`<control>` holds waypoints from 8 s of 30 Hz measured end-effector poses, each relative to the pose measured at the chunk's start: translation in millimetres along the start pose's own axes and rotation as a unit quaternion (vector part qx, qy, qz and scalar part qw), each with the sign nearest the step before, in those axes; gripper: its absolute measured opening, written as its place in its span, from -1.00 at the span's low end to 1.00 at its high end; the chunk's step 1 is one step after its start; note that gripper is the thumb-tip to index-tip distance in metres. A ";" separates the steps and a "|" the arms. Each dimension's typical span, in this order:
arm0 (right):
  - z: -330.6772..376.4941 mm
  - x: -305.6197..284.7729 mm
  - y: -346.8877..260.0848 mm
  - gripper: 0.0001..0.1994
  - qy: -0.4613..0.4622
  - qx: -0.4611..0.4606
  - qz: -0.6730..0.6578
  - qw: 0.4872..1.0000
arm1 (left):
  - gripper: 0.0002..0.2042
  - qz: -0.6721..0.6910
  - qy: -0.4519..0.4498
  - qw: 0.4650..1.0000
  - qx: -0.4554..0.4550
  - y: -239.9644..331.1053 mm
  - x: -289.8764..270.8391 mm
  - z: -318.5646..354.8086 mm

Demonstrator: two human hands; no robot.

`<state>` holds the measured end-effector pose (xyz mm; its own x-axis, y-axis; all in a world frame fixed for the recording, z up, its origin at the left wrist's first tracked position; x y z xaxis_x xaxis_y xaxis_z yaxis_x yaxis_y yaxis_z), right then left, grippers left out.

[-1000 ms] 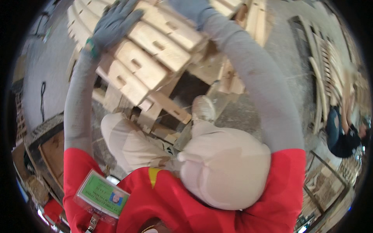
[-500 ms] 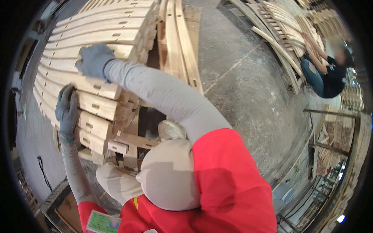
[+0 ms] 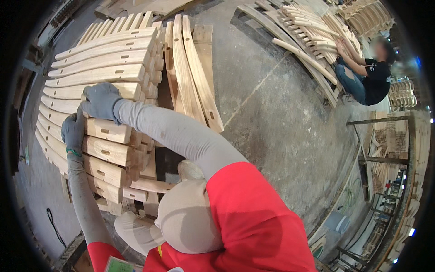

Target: The person stacks and organizes wooden chair parts in a workshop. They pick up parts, align them, and place them in neat piles. The person also uses a brush to apply a substance to the parts.

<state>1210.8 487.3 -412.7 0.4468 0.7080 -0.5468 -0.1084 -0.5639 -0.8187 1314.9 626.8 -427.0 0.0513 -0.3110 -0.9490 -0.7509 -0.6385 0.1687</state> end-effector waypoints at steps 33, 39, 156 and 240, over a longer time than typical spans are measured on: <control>-0.8 1.8 -5.5 -0.67 0.048 -0.028 0.021 0.998 | -0.43 0.058 -0.006 0.997 -0.057 -10.1 8.1 -5.5; -0.2 0.8 -1.3 -0.67 0.051 -0.026 0.009 0.998 | -0.43 0.043 -0.016 0.998 -0.043 -8.5 9.1 -6.5; 0.7 0.2 2.6 -0.79 -0.023 0.068 -0.233 0.970 | -0.61 0.809 -0.264 0.461 0.250 164.0 -166.6 193.9; 2.4 12.2 10.1 -0.82 -0.102 0.066 -0.306 0.944 | -0.68 0.288 0.059 0.956 0.011 38.6 -44.1 72.1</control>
<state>1213.0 491.2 -428.0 0.2832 0.9588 0.0238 -0.0019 0.0254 -0.9997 1236.1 666.6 -397.9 -0.3026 -0.6840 -0.6638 -0.6904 -0.3229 0.6474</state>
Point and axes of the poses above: each hand's wrist, its own z-axis away from the middle knuckle, its own x-axis out of the palm, y = z × x, the point moved 7 cm from there along -z, towards the middle knuckle, and after that the axes turned 9 degrees about x, right-handed, at the moved point
